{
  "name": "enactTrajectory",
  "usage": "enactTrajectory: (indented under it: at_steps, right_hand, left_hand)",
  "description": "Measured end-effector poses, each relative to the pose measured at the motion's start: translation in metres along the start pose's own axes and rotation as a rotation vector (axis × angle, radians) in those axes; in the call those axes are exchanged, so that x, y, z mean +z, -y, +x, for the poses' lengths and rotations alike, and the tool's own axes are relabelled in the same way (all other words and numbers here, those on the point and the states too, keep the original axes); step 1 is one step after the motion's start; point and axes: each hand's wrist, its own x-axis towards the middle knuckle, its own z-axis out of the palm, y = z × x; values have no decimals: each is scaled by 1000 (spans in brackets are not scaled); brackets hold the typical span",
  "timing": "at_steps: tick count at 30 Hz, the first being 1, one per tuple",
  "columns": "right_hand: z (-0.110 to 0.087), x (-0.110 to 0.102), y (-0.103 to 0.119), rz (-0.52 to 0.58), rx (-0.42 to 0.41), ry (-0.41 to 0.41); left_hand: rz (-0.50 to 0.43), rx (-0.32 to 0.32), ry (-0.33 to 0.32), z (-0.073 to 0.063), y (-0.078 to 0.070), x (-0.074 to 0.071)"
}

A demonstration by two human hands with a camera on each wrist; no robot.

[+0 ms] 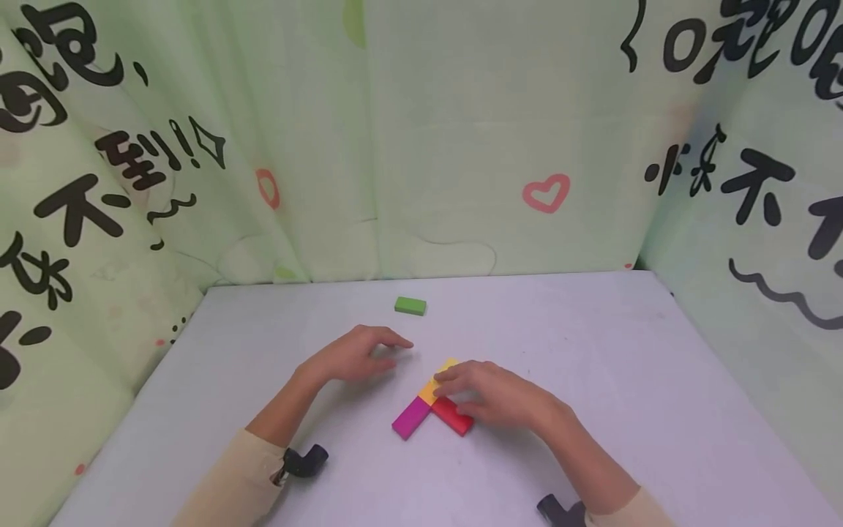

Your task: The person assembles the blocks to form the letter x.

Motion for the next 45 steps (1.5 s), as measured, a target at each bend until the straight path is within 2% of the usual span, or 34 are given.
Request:
enactTrajectory:
  at_steps: [7, 12, 19, 24, 32, 45]
  right_hand:
    - [0, 2, 2, -12, -7, 86]
    - [-1, 5, 1, -38, -46, 88]
    - [-1, 5, 0, -48, -24, 98]
    - [-2, 5, 0, -36, -17, 98]
    - [0, 6, 1, -19, -10, 101]
    - [-1, 6, 1, 6, -4, 94]
  left_hand:
    - [-7, -19, 14, 15, 2, -11]
    - [9, -36, 20, 22, 2, -18]
    - [42, -47, 1, 36, 3, -26]
    - [51, -69, -37, 49, 6, -28]
    - [81, -67, -103, 66, 13, -33]
    - [58, -82, -111, 92, 22, -27]
